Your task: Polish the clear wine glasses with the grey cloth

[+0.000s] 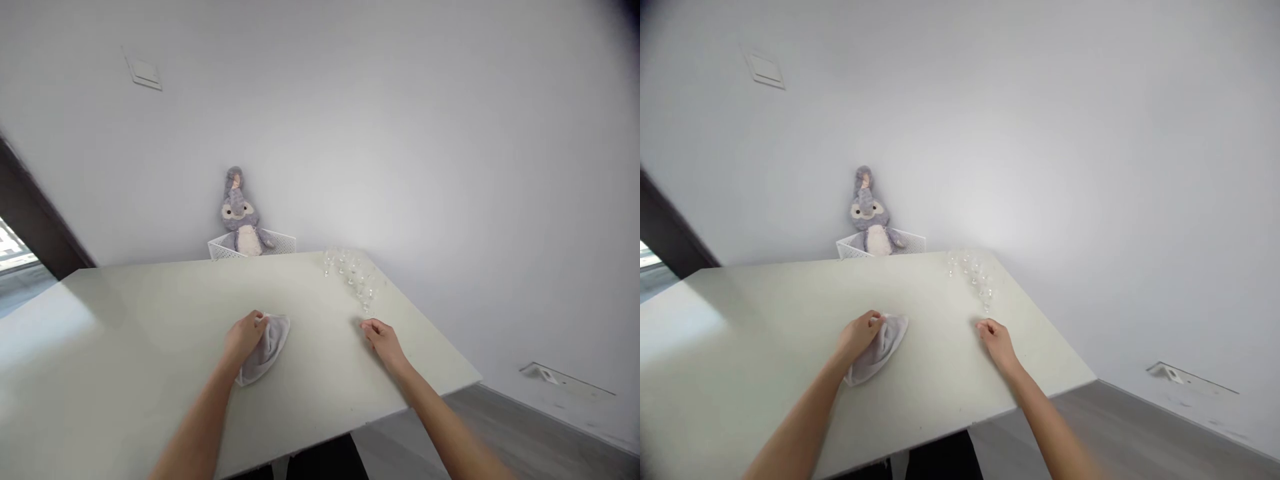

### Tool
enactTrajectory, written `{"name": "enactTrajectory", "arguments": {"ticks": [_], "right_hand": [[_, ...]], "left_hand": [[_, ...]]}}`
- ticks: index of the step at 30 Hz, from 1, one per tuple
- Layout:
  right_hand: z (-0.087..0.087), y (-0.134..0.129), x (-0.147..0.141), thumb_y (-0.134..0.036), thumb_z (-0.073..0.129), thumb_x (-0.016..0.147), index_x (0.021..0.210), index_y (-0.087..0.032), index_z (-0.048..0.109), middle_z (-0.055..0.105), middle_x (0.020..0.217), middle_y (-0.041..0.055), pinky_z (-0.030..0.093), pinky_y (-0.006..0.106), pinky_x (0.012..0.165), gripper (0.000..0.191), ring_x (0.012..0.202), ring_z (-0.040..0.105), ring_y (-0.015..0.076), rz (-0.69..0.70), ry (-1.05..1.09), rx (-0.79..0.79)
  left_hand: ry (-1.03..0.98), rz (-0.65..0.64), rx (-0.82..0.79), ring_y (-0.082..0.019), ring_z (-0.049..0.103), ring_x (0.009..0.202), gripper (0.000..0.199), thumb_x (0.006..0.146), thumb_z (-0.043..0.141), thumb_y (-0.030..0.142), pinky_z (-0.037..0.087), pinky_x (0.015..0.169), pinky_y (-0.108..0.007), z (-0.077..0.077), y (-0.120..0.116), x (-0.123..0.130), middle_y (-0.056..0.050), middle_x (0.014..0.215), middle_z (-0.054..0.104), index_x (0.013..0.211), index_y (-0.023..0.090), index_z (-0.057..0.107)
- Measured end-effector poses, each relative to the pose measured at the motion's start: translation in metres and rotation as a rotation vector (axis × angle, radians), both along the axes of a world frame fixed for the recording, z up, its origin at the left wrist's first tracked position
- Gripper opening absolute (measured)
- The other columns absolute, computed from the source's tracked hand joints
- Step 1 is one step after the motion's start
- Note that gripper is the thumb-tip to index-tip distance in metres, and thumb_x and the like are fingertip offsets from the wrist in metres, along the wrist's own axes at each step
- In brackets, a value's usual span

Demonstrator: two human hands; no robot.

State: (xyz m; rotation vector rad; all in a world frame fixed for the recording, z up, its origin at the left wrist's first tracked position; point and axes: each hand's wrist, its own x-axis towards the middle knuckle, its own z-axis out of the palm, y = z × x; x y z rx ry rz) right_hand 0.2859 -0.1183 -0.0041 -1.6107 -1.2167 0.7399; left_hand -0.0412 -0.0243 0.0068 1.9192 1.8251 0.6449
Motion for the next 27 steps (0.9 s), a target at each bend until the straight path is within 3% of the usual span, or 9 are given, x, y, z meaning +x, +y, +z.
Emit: {"name": "enactTrajectory", "arguments": {"ticks": [3,5,7,9,11,15,20,24,27], "right_hand": [[-0.008,-0.01,0.012,-0.041,0.046,0.072,0.07,-0.018,0.055,0.043,0.053,-0.0039,0.032,0.022,0.042,0.025,0.041,0.036,0.0092,-0.09,0.054,-0.005],[-0.011,-0.016,0.015,-0.042,0.045,0.073,0.07,-0.018,0.055,0.045,0.054,-0.0027,0.033,0.023,0.043,0.026,0.042,0.038,0.0101,-0.115,0.032,0.0],[-0.008,-0.02,0.012,-0.042,0.044,0.075,0.07,-0.018,0.056,0.051,0.058,-0.0002,0.037,0.025,0.047,0.027,0.047,0.044,0.0125,-0.122,-0.061,0.029],[-0.001,-0.02,0.001,-0.041,0.042,0.078,0.074,-0.019,0.058,0.058,0.067,0.0036,0.042,0.028,0.057,0.028,0.058,0.051,0.0163,-0.093,-0.212,0.101],[0.007,-0.017,-0.018,-0.038,0.039,0.081,0.083,-0.019,0.061,0.062,0.081,0.0071,0.044,0.032,0.071,0.029,0.075,0.055,0.0195,0.015,-0.374,0.206],[0.008,0.004,-0.071,-0.037,0.031,0.087,0.11,-0.018,0.056,0.053,0.118,0.0109,0.034,0.039,0.093,0.04,0.11,0.045,0.0232,0.324,-0.646,0.283],[-0.014,0.062,-0.116,-0.052,0.031,0.084,0.129,-0.006,0.035,0.028,0.137,0.021,0.018,0.047,0.1,0.064,0.128,0.02,0.0334,0.45,-0.846,-0.001],[-0.012,0.123,-0.111,-0.047,0.033,0.085,0.133,-0.003,0.025,0.018,0.14,0.0229,0.009,0.046,0.102,0.066,0.13,0.011,0.0331,0.387,-0.919,-0.11],[-0.004,0.151,-0.103,-0.045,0.032,0.086,0.133,-0.001,0.023,0.017,0.14,0.0242,0.007,0.045,0.102,0.066,0.13,0.01,0.0326,0.367,-0.926,-0.144]], "left_hand": [[-0.252,-0.239,0.033,-0.02,0.061,0.071,0.031,0.072,0.051,0.04,0.044,0.066,-0.031,-0.007,-0.011,0.021,-0.003,0.076,0.067,0.096,0.026,0.063],[-0.429,-0.426,0.031,-0.02,0.061,0.082,0.032,0.072,0.051,0.038,0.045,0.074,-0.031,-0.006,-0.02,0.035,-0.005,0.089,0.067,0.098,0.024,0.063],[-0.524,-0.474,0.057,-0.02,0.058,0.093,0.03,0.074,0.049,0.037,0.044,0.082,-0.031,-0.002,-0.025,0.043,-0.005,0.1,0.065,0.096,0.023,0.064],[-0.575,-0.363,0.113,-0.019,0.058,0.092,0.028,0.076,0.047,0.036,0.043,0.084,-0.032,0.001,-0.023,0.042,-0.005,0.099,0.065,0.093,0.021,0.063],[-0.614,-0.167,0.164,-0.018,0.06,0.085,0.028,0.075,0.047,0.036,0.044,0.08,-0.032,-0.001,-0.015,0.034,-0.006,0.091,0.066,0.093,0.019,0.061],[-0.727,0.123,0.218,-0.017,0.06,0.08,0.031,0.074,0.046,0.034,0.046,0.073,-0.032,-0.013,0.003,0.015,-0.006,0.081,0.064,0.098,0.017,0.056],[-0.732,0.156,0.157,-0.015,0.058,0.073,0.031,0.073,0.045,0.03,0.045,0.067,-0.029,-0.027,0.008,0.013,-0.004,0.078,0.063,0.1,0.018,0.053],[-0.587,0.115,0.137,-0.015,0.058,0.072,0.032,0.073,0.046,0.031,0.044,0.068,-0.029,-0.031,0.008,0.017,-0.002,0.081,0.063,0.103,0.022,0.052],[-0.52,0.108,0.151,-0.015,0.058,0.074,0.032,0.074,0.046,0.031,0.043,0.07,-0.03,-0.031,0.01,0.017,-0.002,0.083,0.063,0.105,0.023,0.052]]}}
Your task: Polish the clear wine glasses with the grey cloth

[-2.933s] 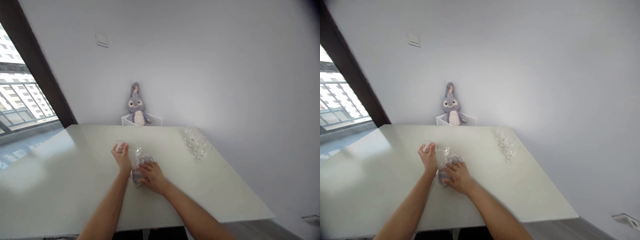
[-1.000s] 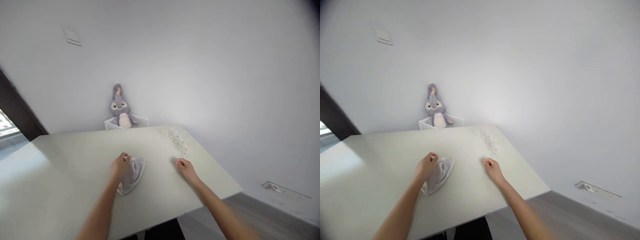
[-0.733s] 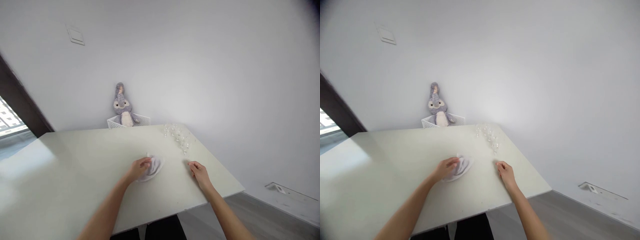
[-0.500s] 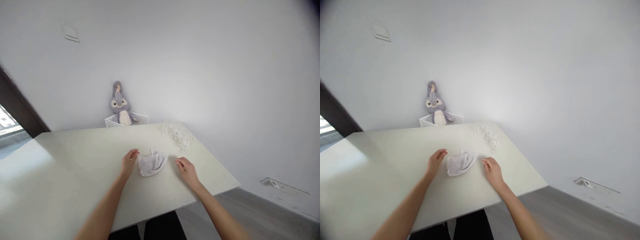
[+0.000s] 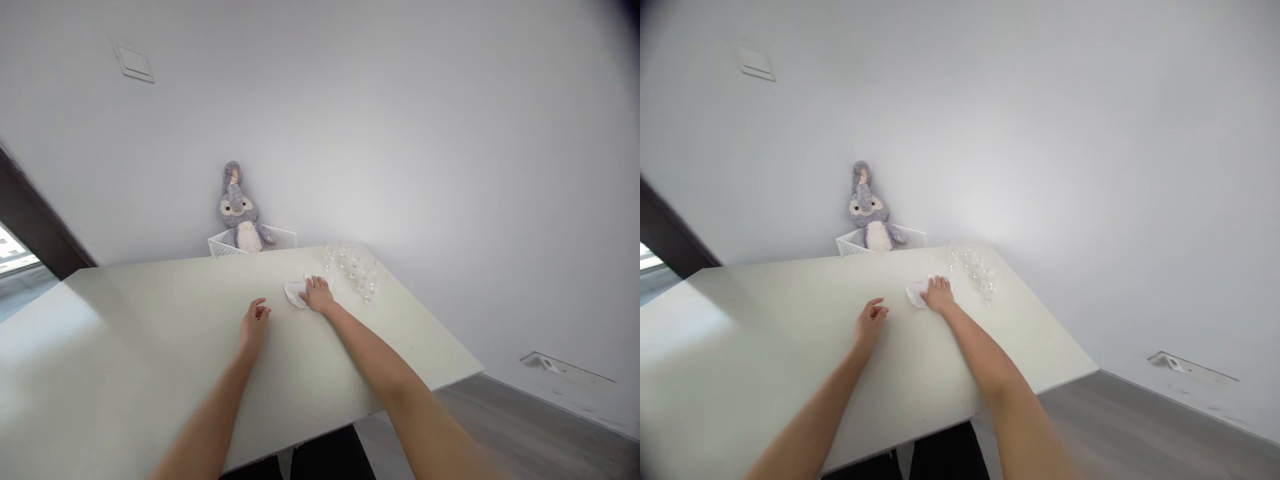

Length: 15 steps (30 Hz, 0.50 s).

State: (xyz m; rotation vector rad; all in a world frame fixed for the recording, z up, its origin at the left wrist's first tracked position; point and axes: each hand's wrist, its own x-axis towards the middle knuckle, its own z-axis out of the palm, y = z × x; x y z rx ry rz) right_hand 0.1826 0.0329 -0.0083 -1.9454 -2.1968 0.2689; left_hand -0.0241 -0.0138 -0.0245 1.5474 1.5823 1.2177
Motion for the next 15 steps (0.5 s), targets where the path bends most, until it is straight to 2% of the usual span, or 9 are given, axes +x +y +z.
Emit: {"name": "enactTrajectory", "arguments": {"ticks": [2,4,6,8,10,11,12,13,15], "right_hand": [[0.001,0.001,-0.002,-0.046,0.034,0.085,0.133,-0.003,0.023,0.017,0.14,0.0227,0.006,0.043,0.103,0.066,0.13,0.01,0.0315,0.017,-0.005,-0.011],[-0.002,-0.013,-0.008,-0.046,0.037,0.084,0.134,-0.005,0.024,0.017,0.141,0.0205,0.007,0.042,0.104,0.065,0.131,0.01,0.0301,0.104,-0.013,-0.01],[-0.007,-0.04,-0.014,-0.047,0.038,0.083,0.134,-0.007,0.025,0.015,0.142,0.0189,0.008,0.041,0.104,0.066,0.131,0.009,0.0293,0.266,-0.001,0.029],[-0.009,-0.073,-0.013,-0.048,0.041,0.081,0.134,-0.011,0.026,0.015,0.142,0.0162,0.011,0.041,0.104,0.066,0.131,0.01,0.0284,0.416,0.068,0.089],[-0.007,-0.105,-0.004,-0.048,0.043,0.081,0.132,-0.017,0.03,0.024,0.141,0.0123,0.021,0.037,0.102,0.061,0.128,0.022,0.0249,0.51,0.22,0.111],[-0.004,-0.117,0.005,-0.045,0.04,0.083,0.128,-0.019,0.037,0.034,0.136,0.0105,0.028,0.035,0.099,0.052,0.123,0.033,0.0221,0.471,0.325,0.135],[-0.001,-0.127,0.016,-0.041,0.036,0.085,0.121,-0.021,0.045,0.047,0.126,0.0092,0.034,0.033,0.093,0.042,0.112,0.045,0.0196,0.36,0.437,0.18],[0.001,-0.134,0.029,-0.038,0.032,0.086,0.112,-0.021,0.05,0.057,0.111,0.0084,0.04,0.032,0.086,0.036,0.098,0.054,0.0179,0.192,0.543,0.238],[0.006,-0.139,0.06,-0.036,0.031,0.085,0.1,-0.019,0.052,0.062,0.084,0.0056,0.045,0.03,0.069,0.031,0.069,0.058,0.0156,-0.204,0.704,0.364]], "left_hand": [[0.018,0.005,0.004,-0.016,0.058,0.075,0.032,0.075,0.045,0.032,0.043,0.07,-0.029,0.0,0.001,-0.001,-0.002,0.083,0.063,0.105,0.023,0.051],[0.047,-0.004,0.023,-0.016,0.058,0.074,0.032,0.076,0.044,0.034,0.044,0.069,-0.029,0.0,0.0,0.0,-0.002,0.084,0.063,0.105,0.023,0.051],[0.113,-0.041,0.087,-0.016,0.057,0.075,0.032,0.078,0.042,0.037,0.044,0.07,-0.03,0.0,-0.003,0.002,-0.003,0.087,0.062,0.104,0.022,0.053],[0.21,-0.138,0.181,-0.018,0.057,0.081,0.03,0.079,0.042,0.038,0.044,0.075,-0.032,-0.001,-0.006,0.006,-0.005,0.091,0.062,0.1,0.021,0.056],[0.316,-0.289,0.245,-0.018,0.055,0.087,0.027,0.078,0.044,0.036,0.042,0.08,-0.032,-0.002,-0.009,0.011,-0.005,0.092,0.063,0.094,0.021,0.059],[0.36,-0.349,0.249,-0.019,0.055,0.088,0.025,0.078,0.046,0.035,0.041,0.082,-0.032,-0.003,-0.01,0.014,-0.005,0.091,0.064,0.092,0.021,0.061],[0.396,-0.381,0.237,-0.019,0.055,0.088,0.023,0.078,0.046,0.033,0.041,0.082,-0.032,-0.003,-0.01,0.016,-0.005,0.091,0.064,0.09,0.022,0.062],[0.42,-0.386,0.211,-0.019,0.055,0.088,0.022,0.077,0.046,0.031,0.041,0.082,-0.033,-0.003,-0.01,0.017,-0.005,0.09,0.064,0.09,0.022,0.062],[0.431,-0.347,0.143,-0.019,0.056,0.087,0.023,0.078,0.046,0.03,0.041,0.08,-0.033,-0.003,-0.008,0.019,-0.006,0.091,0.064,0.091,0.021,0.062]]}}
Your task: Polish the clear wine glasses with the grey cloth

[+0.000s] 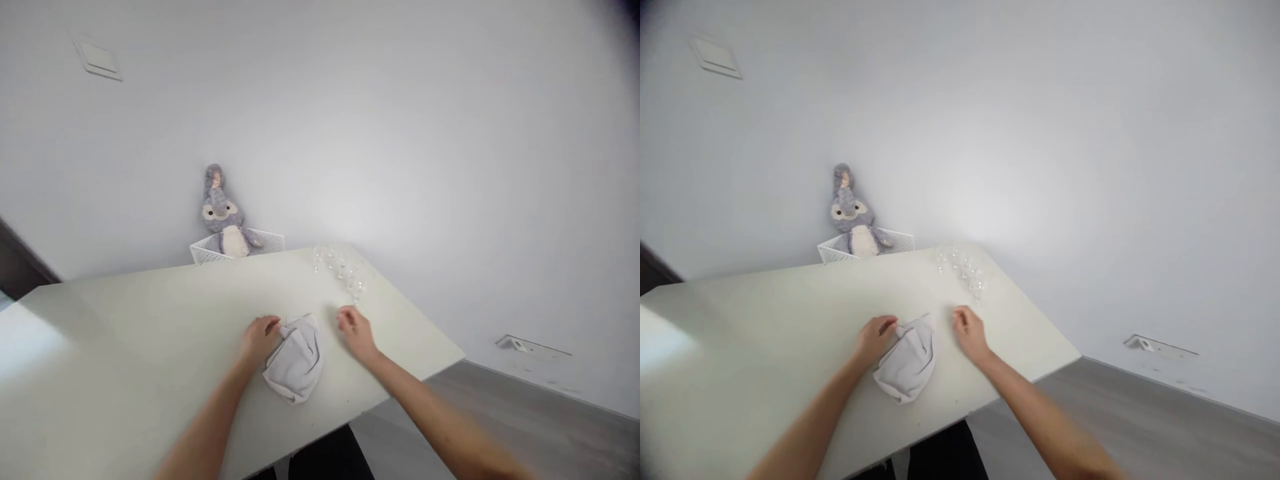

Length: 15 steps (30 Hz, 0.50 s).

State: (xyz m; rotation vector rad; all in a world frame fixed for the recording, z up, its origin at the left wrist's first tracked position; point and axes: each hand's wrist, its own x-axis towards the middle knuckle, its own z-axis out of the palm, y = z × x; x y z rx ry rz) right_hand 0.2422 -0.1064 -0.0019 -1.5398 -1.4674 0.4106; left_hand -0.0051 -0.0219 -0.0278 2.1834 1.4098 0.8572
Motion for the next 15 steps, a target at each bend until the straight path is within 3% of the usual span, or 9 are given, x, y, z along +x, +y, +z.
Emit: {"name": "enactTrajectory", "arguments": {"ticks": [2,4,8,15], "right_hand": [[0.002,0.004,0.03,-0.035,0.035,0.082,0.106,-0.017,0.046,0.059,0.075,0.0024,0.044,0.027,0.057,0.032,0.053,0.053,0.0135,-0.273,0.15,0.007],[0.002,0.014,0.054,-0.035,0.041,0.078,0.113,-0.016,0.039,0.058,0.073,0.0006,0.042,0.026,0.052,0.04,0.045,0.05,0.0121,-0.35,0.186,-0.041],[-0.005,0.035,0.066,-0.032,0.044,0.077,0.119,-0.016,0.037,0.06,0.066,-0.0016,0.04,0.025,0.048,0.046,0.037,0.048,0.011,-0.246,0.085,-0.257],[-0.018,0.075,0.032,-0.033,0.044,0.079,0.101,-0.018,0.055,0.063,0.062,-0.001,0.039,0.022,0.053,0.029,0.044,0.054,0.0113,-0.21,-0.179,-0.361]], "left_hand": [[-0.001,0.038,-0.05,-0.019,0.056,0.085,0.025,0.078,0.044,0.031,0.042,0.078,-0.033,0.0,0.002,0.0,-0.006,0.09,0.064,0.093,0.02,0.062],[-0.003,0.042,-0.068,-0.02,0.057,0.085,0.026,0.078,0.044,0.032,0.042,0.078,-0.033,0.001,0.003,0.0,-0.006,0.09,0.064,0.093,0.021,0.062],[-0.015,0.041,-0.075,-0.019,0.057,0.084,0.025,0.078,0.044,0.031,0.042,0.077,-0.032,0.0,0.003,-0.001,-0.006,0.09,0.064,0.093,0.021,0.062],[-0.045,0.03,-0.087,-0.018,0.057,0.082,0.024,0.078,0.044,0.03,0.042,0.075,-0.031,-0.001,0.003,-0.001,-0.006,0.088,0.064,0.092,0.021,0.062]]}}
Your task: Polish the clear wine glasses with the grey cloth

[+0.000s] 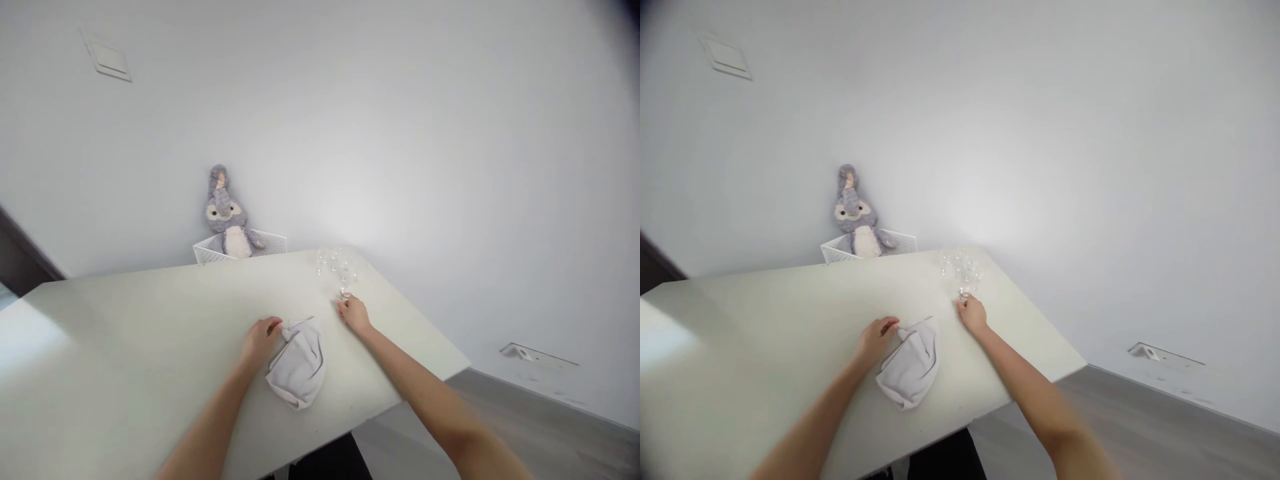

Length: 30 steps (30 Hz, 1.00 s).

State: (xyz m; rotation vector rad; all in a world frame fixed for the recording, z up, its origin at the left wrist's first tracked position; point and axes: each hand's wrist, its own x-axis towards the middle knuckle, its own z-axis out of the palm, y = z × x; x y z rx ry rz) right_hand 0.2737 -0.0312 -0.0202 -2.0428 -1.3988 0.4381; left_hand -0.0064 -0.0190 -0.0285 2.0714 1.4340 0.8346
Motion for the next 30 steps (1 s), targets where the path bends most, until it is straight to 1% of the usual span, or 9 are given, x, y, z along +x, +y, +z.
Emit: {"name": "enactTrajectory", "arguments": {"ticks": [3,6,8,11,16,22,25,28,30], "right_hand": [[0.0,0.026,-0.01,-0.034,0.045,0.079,0.08,-0.018,0.063,0.064,0.061,0.0023,0.039,0.022,0.056,0.024,0.054,0.058,0.0137,-0.001,-0.031,-0.029],[0.002,0.054,-0.012,-0.03,0.042,0.079,0.063,-0.017,0.062,0.064,0.063,0.0057,0.04,0.023,0.059,0.029,0.062,0.06,0.0157,-0.022,-0.061,-0.057],[0.004,0.07,-0.01,-0.029,0.042,0.08,0.064,-0.016,0.062,0.064,0.064,0.0068,0.04,0.024,0.061,0.029,0.066,0.06,0.0166,-0.038,-0.072,-0.067],[0.007,0.087,-0.005,-0.027,0.04,0.081,0.073,-0.015,0.063,0.065,0.07,0.0079,0.041,0.024,0.065,0.026,0.072,0.061,0.0171,-0.061,-0.08,-0.068],[0.009,0.099,0.0,-0.026,0.04,0.081,0.084,-0.014,0.061,0.065,0.076,0.0091,0.041,0.025,0.067,0.024,0.076,0.061,0.018,-0.087,-0.07,-0.061],[0.007,0.091,-0.003,-0.023,0.041,0.08,0.097,-0.015,0.056,0.063,0.078,0.007,0.039,0.026,0.068,0.024,0.076,0.06,0.0179,-0.08,-0.009,0.006],[0.002,0.069,-0.005,-0.022,0.045,0.076,0.103,-0.017,0.052,0.062,0.071,0.0027,0.039,0.025,0.065,0.027,0.07,0.058,0.0166,-0.063,0.044,0.066],[-0.007,0.039,-0.003,-0.023,0.047,0.074,0.094,-0.019,0.053,0.059,0.066,-0.0012,0.039,0.023,0.061,0.022,0.062,0.056,0.014,-0.06,0.117,0.136],[-0.011,0.022,0.002,-0.025,0.045,0.075,0.089,-0.019,0.051,0.057,0.067,-0.0019,0.04,0.022,0.057,0.017,0.056,0.054,0.0117,-0.105,0.178,0.184]], "left_hand": [[-0.014,0.005,-0.011,-0.018,0.057,0.082,0.024,0.078,0.044,0.03,0.042,0.075,-0.031,0.001,-0.001,0.0,-0.005,0.088,0.064,0.092,0.022,0.062],[-0.013,0.014,-0.017,-0.018,0.057,0.081,0.024,0.078,0.044,0.032,0.042,0.074,-0.031,0.0,-0.001,0.001,-0.005,0.088,0.064,0.092,0.022,0.062],[-0.018,0.013,-0.014,-0.018,0.057,0.081,0.024,0.078,0.044,0.031,0.042,0.074,-0.031,-0.001,-0.001,0.001,-0.005,0.087,0.064,0.092,0.022,0.062],[-0.025,0.013,-0.014,-0.017,0.058,0.08,0.024,0.078,0.045,0.03,0.043,0.074,-0.03,0.0,-0.001,0.001,-0.006,0.086,0.064,0.093,0.021,0.062],[-0.017,0.008,-0.037,-0.016,0.057,0.082,0.025,0.079,0.045,0.029,0.042,0.076,-0.03,0.003,-0.003,0.001,-0.005,0.089,0.063,0.095,0.02,0.062],[0.001,0.025,-0.065,-0.016,0.057,0.082,0.025,0.079,0.045,0.029,0.042,0.076,-0.029,0.004,-0.002,0.001,-0.005,0.089,0.063,0.094,0.02,0.062],[0.013,0.023,-0.053,-0.016,0.056,0.082,0.025,0.079,0.044,0.03,0.041,0.076,-0.03,0.006,-0.003,0.001,-0.005,0.089,0.063,0.094,0.02,0.062],[0.01,0.009,-0.052,-0.017,0.056,0.082,0.025,0.079,0.044,0.03,0.041,0.076,-0.03,0.007,-0.004,0.0,-0.004,0.089,0.063,0.094,0.02,0.062],[0.015,0.011,-0.057,-0.017,0.056,0.083,0.025,0.079,0.044,0.03,0.041,0.076,-0.03,0.008,-0.004,0.001,-0.005,0.09,0.064,0.094,0.02,0.062]]}}
